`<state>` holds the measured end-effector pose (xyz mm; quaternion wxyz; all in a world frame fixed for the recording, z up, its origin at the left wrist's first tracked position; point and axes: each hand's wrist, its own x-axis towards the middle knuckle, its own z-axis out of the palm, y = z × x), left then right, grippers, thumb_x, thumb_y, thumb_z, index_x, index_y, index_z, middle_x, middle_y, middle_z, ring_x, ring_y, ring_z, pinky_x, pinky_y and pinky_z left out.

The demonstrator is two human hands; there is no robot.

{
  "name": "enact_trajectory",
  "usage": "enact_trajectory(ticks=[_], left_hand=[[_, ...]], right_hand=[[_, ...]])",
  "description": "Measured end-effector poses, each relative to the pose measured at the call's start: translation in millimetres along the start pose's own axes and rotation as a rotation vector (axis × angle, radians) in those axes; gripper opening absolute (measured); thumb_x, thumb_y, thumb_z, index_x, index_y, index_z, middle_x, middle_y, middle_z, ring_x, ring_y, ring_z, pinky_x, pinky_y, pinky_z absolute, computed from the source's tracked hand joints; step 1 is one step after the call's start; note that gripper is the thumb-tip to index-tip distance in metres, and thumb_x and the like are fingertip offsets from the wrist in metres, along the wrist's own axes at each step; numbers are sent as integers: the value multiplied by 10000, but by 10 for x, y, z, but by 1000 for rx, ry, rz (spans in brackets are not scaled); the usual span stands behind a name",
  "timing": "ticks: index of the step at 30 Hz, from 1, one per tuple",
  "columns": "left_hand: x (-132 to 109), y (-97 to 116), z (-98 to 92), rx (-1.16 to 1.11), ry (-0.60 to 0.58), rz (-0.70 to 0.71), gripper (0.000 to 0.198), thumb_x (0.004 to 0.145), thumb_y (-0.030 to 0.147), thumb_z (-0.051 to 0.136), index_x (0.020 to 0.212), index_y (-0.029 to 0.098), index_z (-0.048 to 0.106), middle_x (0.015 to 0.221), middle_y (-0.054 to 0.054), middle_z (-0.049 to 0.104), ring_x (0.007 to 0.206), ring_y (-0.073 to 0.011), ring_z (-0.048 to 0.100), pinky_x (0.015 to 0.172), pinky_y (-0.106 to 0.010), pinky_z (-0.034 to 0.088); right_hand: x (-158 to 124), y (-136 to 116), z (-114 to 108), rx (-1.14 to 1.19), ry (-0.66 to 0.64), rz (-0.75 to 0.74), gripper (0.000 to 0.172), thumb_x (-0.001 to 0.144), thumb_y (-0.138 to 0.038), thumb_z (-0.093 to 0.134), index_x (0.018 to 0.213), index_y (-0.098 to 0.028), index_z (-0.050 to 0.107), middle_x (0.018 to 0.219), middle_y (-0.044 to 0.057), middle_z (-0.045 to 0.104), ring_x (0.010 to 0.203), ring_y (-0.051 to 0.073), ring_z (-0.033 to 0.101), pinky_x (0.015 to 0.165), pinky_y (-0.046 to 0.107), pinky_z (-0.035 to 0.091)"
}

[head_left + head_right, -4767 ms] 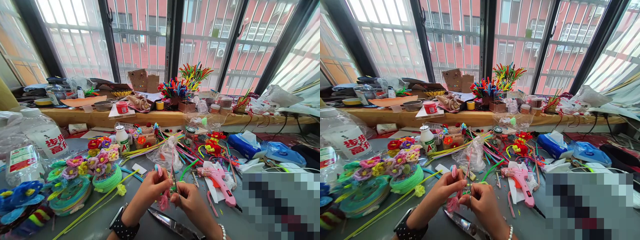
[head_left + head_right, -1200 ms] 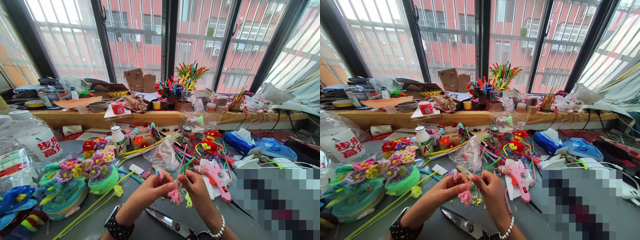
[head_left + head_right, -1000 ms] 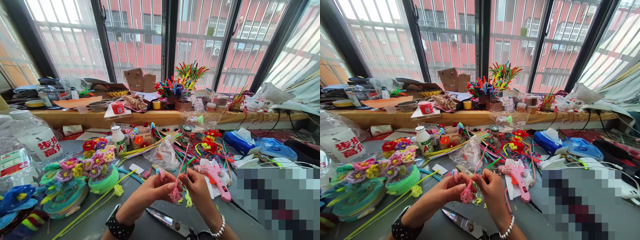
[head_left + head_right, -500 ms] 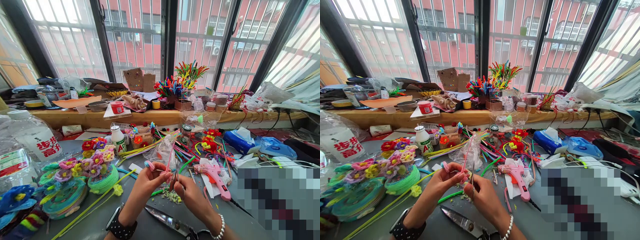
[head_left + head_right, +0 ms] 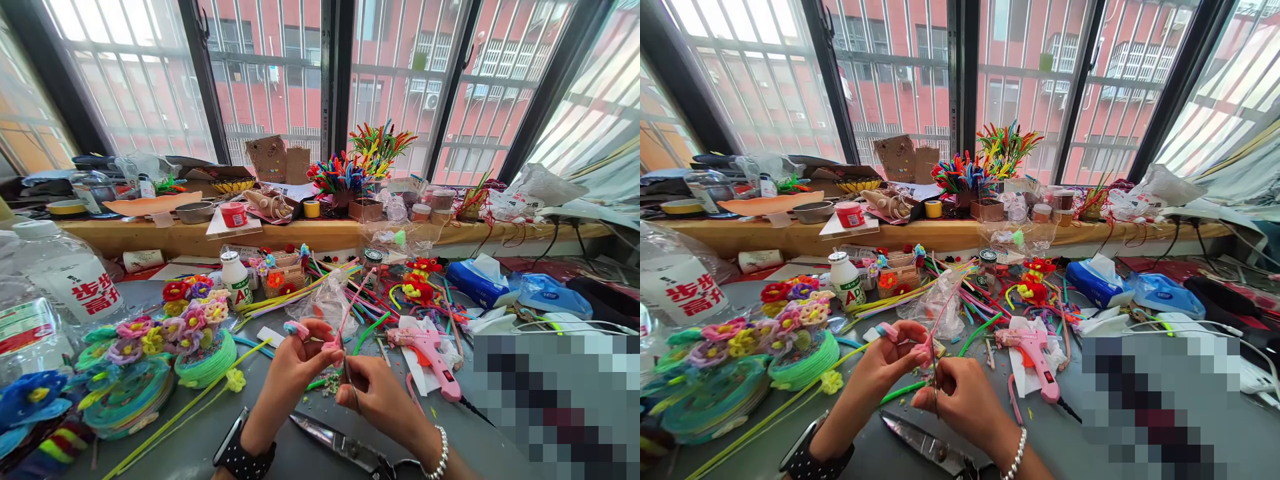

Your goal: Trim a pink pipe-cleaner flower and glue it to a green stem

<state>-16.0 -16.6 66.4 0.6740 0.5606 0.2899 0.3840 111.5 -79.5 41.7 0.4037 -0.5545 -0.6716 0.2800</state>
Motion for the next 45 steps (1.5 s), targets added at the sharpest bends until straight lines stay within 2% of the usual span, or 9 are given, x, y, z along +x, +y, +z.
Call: enact_trajectory(ticks=[9, 16, 22, 29, 34, 40, 45], left_hand=[[-9, -26, -5, 37, 9, -20, 278, 572, 275, 682, 694, 141, 473, 584, 48, 520, 553, -77, 495, 552, -198, 400], [-5, -37, -10, 79, 0, -13, 252, 578, 298, 672, 633, 145, 478, 572, 41, 522, 563, -96, 498, 556, -212, 397], [4, -78, -18, 100, 8, 15, 251, 580, 307, 671, 643, 144, 491, 582, 40, 514, 562, -96, 499, 552, -214, 403], [-10, -19, 7, 88, -30, -10, 230, 584, 287, 664, 633, 150, 487, 574, 42, 525, 567, -102, 508, 559, -218, 403], [-10, 3, 6, 113, -93, -3, 206, 593, 271, 656, 627, 143, 498, 587, 37, 519, 579, -106, 508, 571, -220, 399], [-2, -8, -9, 119, -69, 8, 230, 585, 295, 660, 621, 145, 489, 572, 40, 509, 556, -102, 496, 544, -219, 395], [-6, 8, -5, 129, -28, -1, 233, 586, 307, 660, 622, 152, 490, 573, 40, 531, 566, -108, 520, 558, -222, 416]], right_hand=[[10, -10, 48, 18, 90, 97, 522, 638, -643, 458, 445, -186, 295, 432, -54, 303, 437, 85, 273, 422, 214, 187], [1, 25, 86, 59, 53, 39, 583, 614, -750, 296, 482, -182, 289, 477, -47, 304, 462, 86, 261, 428, 213, 176], [-3, 39, 66, 75, 47, 103, 579, 596, -740, 360, 467, -179, 301, 462, -49, 285, 457, 85, 258, 425, 213, 179], [-7, 14, 44, 104, -37, -1, 604, 616, -763, 238, 520, -174, 328, 516, -42, 284, 491, 90, 246, 440, 218, 168], [5, 24, 22, 148, -32, -1, 577, 624, -736, 311, 507, -171, 335, 496, -50, 278, 474, 83, 245, 428, 212, 167], [27, 26, 47, 154, 42, 91, 512, 614, -621, 509, 441, -181, 312, 431, -58, 284, 437, 79, 257, 412, 206, 182], [41, 29, 81, 146, 75, 139, 511, 603, -611, 517, 423, -194, 283, 410, -57, 299, 423, 81, 258, 408, 209, 192]])
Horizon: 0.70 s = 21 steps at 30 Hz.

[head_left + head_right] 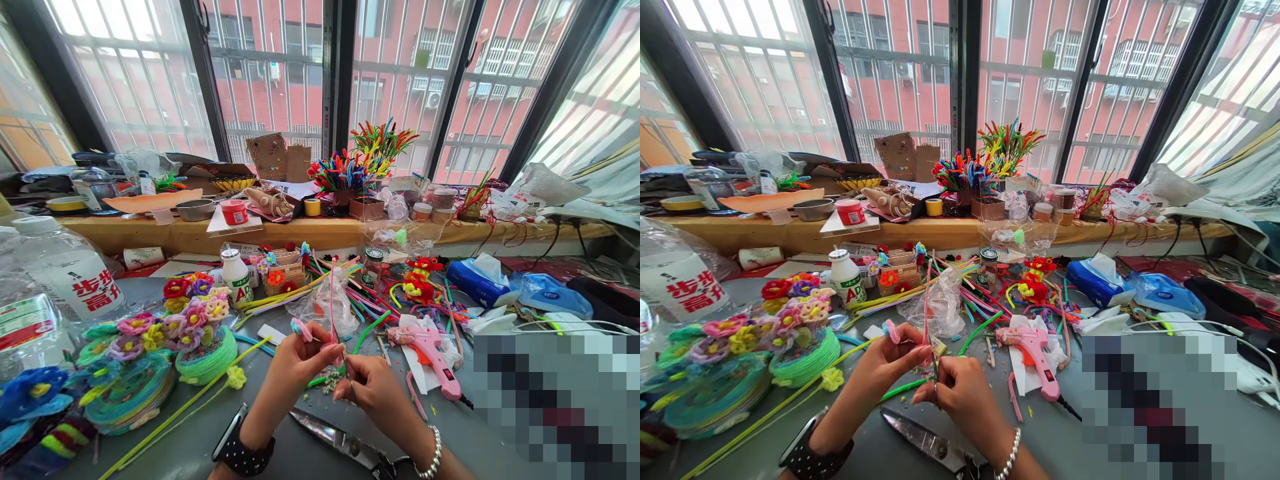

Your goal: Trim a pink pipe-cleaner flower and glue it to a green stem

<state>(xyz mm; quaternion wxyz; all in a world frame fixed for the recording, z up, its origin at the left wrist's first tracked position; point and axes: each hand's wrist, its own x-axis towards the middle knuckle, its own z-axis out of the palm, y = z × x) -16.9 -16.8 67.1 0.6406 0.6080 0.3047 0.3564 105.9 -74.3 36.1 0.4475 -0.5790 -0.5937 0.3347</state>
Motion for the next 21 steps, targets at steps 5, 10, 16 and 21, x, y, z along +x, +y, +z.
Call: enact_trajectory(ticks=[5, 10, 16, 21], left_hand=[[1, -4, -18, -9, 5, 0, 224, 603, 312, 648, 635, 155, 493, 554, 37, 552, 558, -113, 534, 559, -226, 423], [-12, 13, -6, -9, 42, -1, 213, 615, 315, 636, 640, 154, 498, 575, 26, 574, 571, -114, 534, 581, -230, 423], [-19, -5, -3, 27, 22, 26, 193, 632, 306, 620, 667, 148, 514, 607, 15, 569, 606, -132, 550, 595, -246, 440], [1, -4, -79, 430, 169, 344, 62, 695, 230, 566, 689, 168, 564, 842, -45, 579, 860, -189, 539, 761, -307, 430]], right_hand=[[-2, 3, -6, 3, 21, 12, 521, 603, -620, 511, 413, -193, 281, 406, -57, 297, 418, 79, 262, 410, 207, 198], [-21, -11, -11, 71, -40, -39, 560, 602, -706, 409, 430, -180, 325, 429, -38, 362, 431, 86, 322, 424, 205, 231], [-13, 2, -70, 107, -12, -17, 562, 583, -704, 435, 431, -173, 332, 434, -45, 352, 434, 77, 303, 419, 204, 211], [18, 63, -147, 385, 32, 119, 516, 634, -650, 454, 479, -159, 427, 424, -74, 265, 407, 62, 205, 404, 214, 134]])
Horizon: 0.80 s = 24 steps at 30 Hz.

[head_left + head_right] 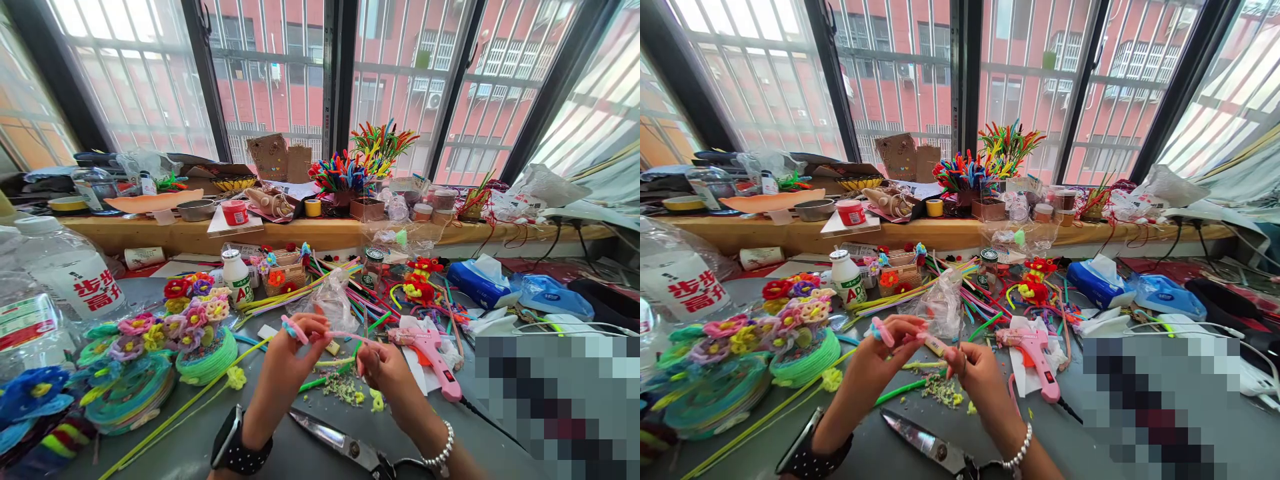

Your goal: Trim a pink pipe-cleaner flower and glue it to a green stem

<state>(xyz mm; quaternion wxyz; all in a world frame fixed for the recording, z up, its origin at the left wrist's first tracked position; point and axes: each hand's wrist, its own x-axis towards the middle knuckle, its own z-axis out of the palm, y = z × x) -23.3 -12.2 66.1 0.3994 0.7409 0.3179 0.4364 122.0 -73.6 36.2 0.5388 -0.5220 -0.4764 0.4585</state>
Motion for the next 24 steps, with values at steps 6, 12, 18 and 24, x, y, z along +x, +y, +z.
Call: enact_trajectory(ticks=[6, 12, 18, 24], left_hand=[[-43, -25, -36, 383, 149, 385, 142, 745, 106, 488, 771, 206, 586, 978, -49, 523, 897, -163, 530, 790, -301, 434], [-58, -55, -4, 427, 212, 424, 169, 734, 113, 514, 832, 232, 583, 1027, -32, 477, 958, -173, 498, 831, -316, 418], [-31, -14, 81, -108, 177, -50, 370, 702, 266, 567, 1039, 194, 433, 1003, -59, 517, 854, -177, 548, 706, -305, 474], [-30, -10, 97, -370, -213, -315, 197, 664, 326, 594, 693, 134, 568, 630, -6, 587, 646, -150, 556, 618, -249, 441]], right_hand=[[-34, -75, -7, 215, -122, 215, 425, 627, -558, 557, 603, -134, 545, 406, -97, 241, 396, 57, 144, 408, 227, 88], [-77, -133, 57, 226, -236, 157, 333, 620, -397, 649, 510, -140, 468, 450, -87, 244, 431, 54, 149, 415, 223, 94], [-72, -128, 60, 187, -75, 61, 283, 629, -386, 648, 593, -134, 523, 513, -67, 301, 466, 62, 162, 431, 216, 122], [-52, -151, 76, 61, -87, 3, 374, 609, -497, 611, 569, -139, 514, 538, -47, 306, 514, 81, 232, 456, 212, 172]])
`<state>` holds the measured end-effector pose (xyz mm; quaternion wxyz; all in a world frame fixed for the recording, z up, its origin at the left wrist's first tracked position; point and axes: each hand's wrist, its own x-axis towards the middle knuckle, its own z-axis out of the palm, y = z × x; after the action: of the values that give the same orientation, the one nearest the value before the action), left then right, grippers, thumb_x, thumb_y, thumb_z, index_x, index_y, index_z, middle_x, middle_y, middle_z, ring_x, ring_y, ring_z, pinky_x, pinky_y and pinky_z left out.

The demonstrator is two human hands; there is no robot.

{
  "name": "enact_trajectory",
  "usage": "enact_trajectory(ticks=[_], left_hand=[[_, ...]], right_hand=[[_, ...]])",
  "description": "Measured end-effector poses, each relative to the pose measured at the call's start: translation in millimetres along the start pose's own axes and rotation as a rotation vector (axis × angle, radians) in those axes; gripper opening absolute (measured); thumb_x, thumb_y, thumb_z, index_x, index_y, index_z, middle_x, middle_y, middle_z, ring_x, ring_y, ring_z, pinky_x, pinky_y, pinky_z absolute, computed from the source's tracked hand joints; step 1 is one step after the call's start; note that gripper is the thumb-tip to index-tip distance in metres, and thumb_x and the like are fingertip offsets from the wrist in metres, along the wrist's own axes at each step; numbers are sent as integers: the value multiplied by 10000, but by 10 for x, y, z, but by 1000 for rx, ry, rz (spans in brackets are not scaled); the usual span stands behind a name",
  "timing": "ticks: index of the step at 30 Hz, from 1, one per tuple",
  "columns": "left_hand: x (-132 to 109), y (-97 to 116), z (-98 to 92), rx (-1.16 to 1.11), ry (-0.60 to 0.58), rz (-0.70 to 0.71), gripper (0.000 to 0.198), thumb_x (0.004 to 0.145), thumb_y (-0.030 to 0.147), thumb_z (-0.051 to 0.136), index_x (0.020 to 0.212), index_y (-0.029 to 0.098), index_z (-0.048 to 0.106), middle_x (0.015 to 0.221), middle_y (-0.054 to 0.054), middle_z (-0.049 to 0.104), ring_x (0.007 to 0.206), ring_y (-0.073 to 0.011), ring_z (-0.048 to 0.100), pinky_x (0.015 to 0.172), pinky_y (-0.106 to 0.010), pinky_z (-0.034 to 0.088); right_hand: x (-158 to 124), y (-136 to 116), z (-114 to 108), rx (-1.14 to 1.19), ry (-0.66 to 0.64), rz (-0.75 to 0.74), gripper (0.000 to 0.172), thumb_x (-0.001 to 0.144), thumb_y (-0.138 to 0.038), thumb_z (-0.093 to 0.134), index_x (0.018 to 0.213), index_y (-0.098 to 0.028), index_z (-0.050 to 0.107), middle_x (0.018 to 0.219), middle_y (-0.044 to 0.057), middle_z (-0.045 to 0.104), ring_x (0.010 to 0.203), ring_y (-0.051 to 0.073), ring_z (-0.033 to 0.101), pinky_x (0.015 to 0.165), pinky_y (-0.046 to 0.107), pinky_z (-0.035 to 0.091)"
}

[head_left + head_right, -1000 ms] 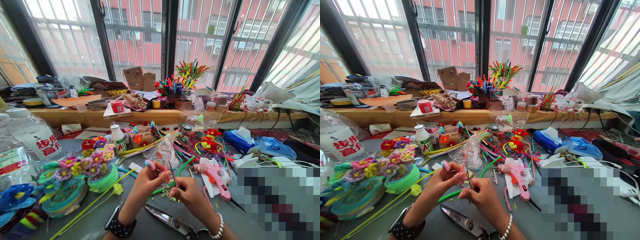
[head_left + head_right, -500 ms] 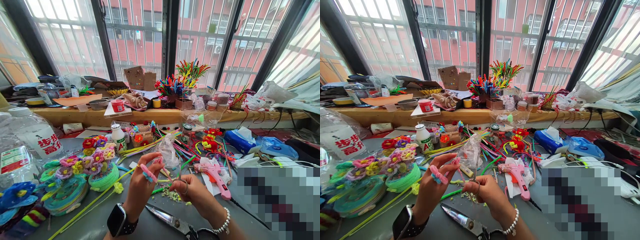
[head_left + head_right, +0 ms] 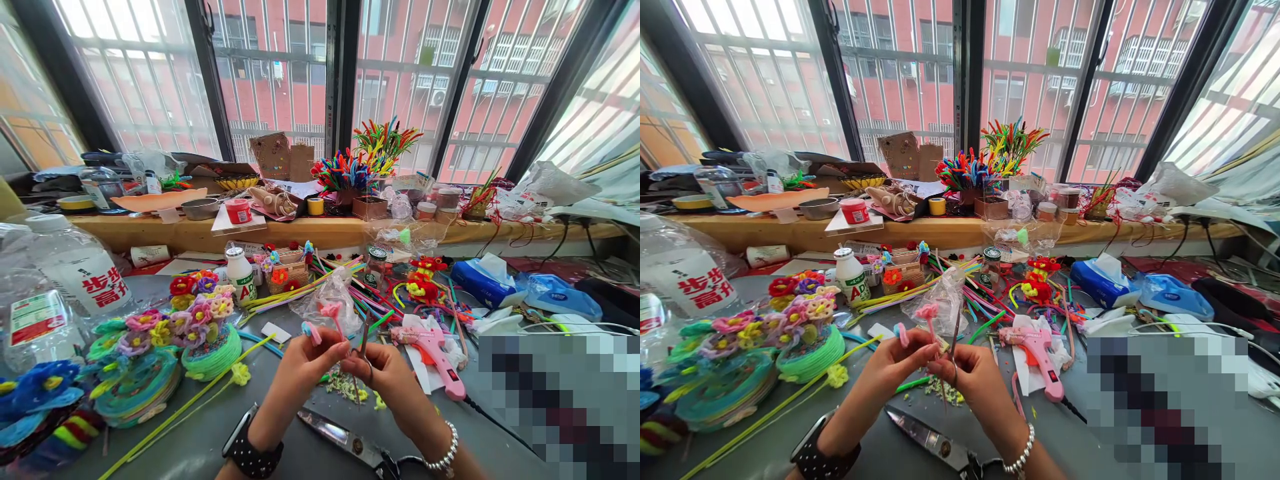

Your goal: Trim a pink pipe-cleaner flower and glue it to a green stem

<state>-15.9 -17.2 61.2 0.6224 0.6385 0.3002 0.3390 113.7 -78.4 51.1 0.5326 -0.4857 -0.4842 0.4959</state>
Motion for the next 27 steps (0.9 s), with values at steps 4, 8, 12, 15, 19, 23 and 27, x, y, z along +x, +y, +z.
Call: enact_trajectory(ticks=[4, 8, 12, 15, 19, 23, 27], left_hand=[[-8, 27, -2, -4, 59, -1, 197, 649, 331, 604, 617, 141, 563, 578, 8, 574, 600, -134, 536, 605, -240, 429], [-18, 63, 13, -41, 31, -44, 210, 630, 343, 616, 641, 137, 578, 556, 11, 569, 570, -126, 527, 585, -241, 429], [-41, 74, 55, 12, -39, -71, 205, 640, 333, 610, 658, 129, 600, 522, 18, 535, 518, -102, 483, 522, -212, 390], [-50, 36, 78, 65, -142, -64, 201, 663, 330, 590, 639, 131, 605, 509, 18, 523, 501, -97, 468, 504, -204, 370], [-45, -30, 90, 34, -214, -95, 181, 649, 315, 608, 688, 139, 613, 594, 0, 570, 561, -110, 506, 551, -212, 391], [-50, -4, 94, -75, -244, -176, 186, 621, 310, 636, 670, 132, 614, 581, -9, 594, 563, -117, 526, 572, -227, 402], [-69, 96, 70, -152, -84, -135, 169, 631, 290, 634, 664, 126, 610, 570, -1, 594, 567, -108, 515, 582, -221, 395]], right_hand=[[16, 44, -2, -44, 6, 2, 397, 611, -521, 591, 551, -140, 498, 519, -52, 285, 490, 75, 217, 438, 211, 160], [39, 108, -59, -72, 188, -28, 374, 648, -502, 570, 559, -147, 491, 513, -57, 277, 471, 71, 194, 419, 206, 153], [47, 131, -99, -23, 236, -46, 336, 662, -459, 585, 559, -147, 512, 508, -57, 282, 462, 70, 178, 413, 207, 148], [34, 104, -84, 45, 209, -33, 303, 655, -440, 599, 607, -142, 565, 503, -56, 301, 458, 67, 179, 414, 204, 164], [27, 72, -66, 148, 282, -24, 277, 618, -414, 640, 624, -146, 573, 522, -55, 323, 469, 66, 202, 425, 196, 197], [40, 90, -109, 200, 336, -6, 299, 612, -433, 643, 604, -150, 546, 498, -70, 267, 453, 60, 187, 416, 188, 183], [50, 132, -145, 114, 268, -12, 419, 681, -549, 517, 637, -135, 563, 465, -77, 235, 419, 59, 182, 392, 192, 146]])
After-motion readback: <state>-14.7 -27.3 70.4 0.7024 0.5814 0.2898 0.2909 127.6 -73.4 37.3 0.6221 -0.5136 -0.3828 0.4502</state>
